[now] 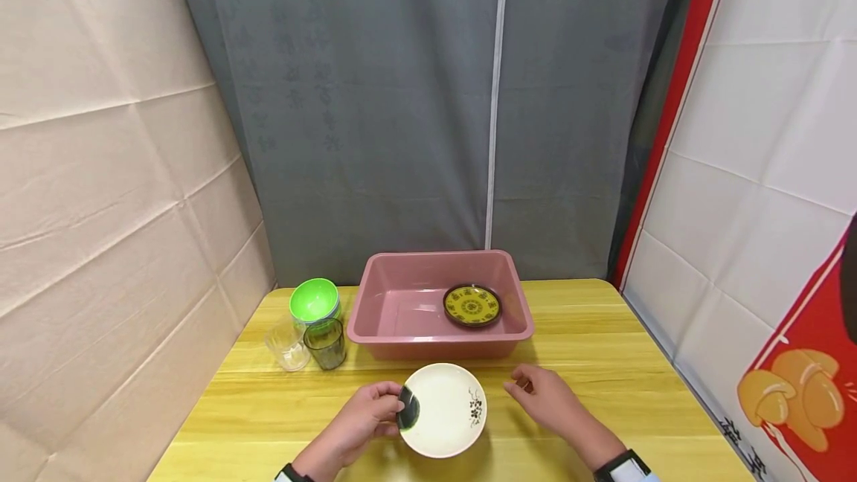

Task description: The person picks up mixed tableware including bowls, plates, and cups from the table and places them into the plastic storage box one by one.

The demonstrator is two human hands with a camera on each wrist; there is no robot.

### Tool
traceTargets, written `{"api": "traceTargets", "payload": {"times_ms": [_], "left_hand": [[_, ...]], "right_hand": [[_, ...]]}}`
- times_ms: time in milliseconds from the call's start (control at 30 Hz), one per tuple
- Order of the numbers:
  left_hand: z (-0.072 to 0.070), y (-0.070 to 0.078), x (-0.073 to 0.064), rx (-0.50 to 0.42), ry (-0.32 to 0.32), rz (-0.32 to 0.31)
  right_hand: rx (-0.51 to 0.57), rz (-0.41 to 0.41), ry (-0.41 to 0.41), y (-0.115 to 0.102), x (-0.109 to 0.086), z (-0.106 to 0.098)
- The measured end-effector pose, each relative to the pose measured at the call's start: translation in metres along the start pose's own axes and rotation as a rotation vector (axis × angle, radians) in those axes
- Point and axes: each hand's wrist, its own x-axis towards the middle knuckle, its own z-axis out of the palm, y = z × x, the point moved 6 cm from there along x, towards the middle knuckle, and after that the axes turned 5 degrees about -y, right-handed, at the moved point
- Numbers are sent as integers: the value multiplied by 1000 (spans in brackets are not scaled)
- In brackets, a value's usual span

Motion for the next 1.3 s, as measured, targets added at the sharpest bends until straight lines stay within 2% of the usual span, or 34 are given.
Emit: {"api": "traceTargets", "payload": {"times_ms": [100,300,400,533,733,867,1000,1133,1300], "left_hand": [[1,7,-3,9,-19,5],[1,29,-3,39,-52,13],[-1,41,0,46,-55,2],[-5,60,6,64,-52,-3],[-11,89,19,99,-35,48],[-11,103,34,95,-18,77],[-10,117,56,106,8,100],[-7,130,78,112,17,90],[-1,142,105,128,-13,59]], "right_hand": [[-109,6,50,8,-3,-3],[-216,-19,71,16,-7,-5],[-211,-21,57,19,-9,-5],[-130,6,25,23,-11,-3],[-39,39,8,27,-14,-2],[-39,16,9,28,-17,-3],[-67,-5,25,28,-18,-4],[-87,-20,45,24,-21,-6],[-91,-36,45,19,-25,-8]]}}
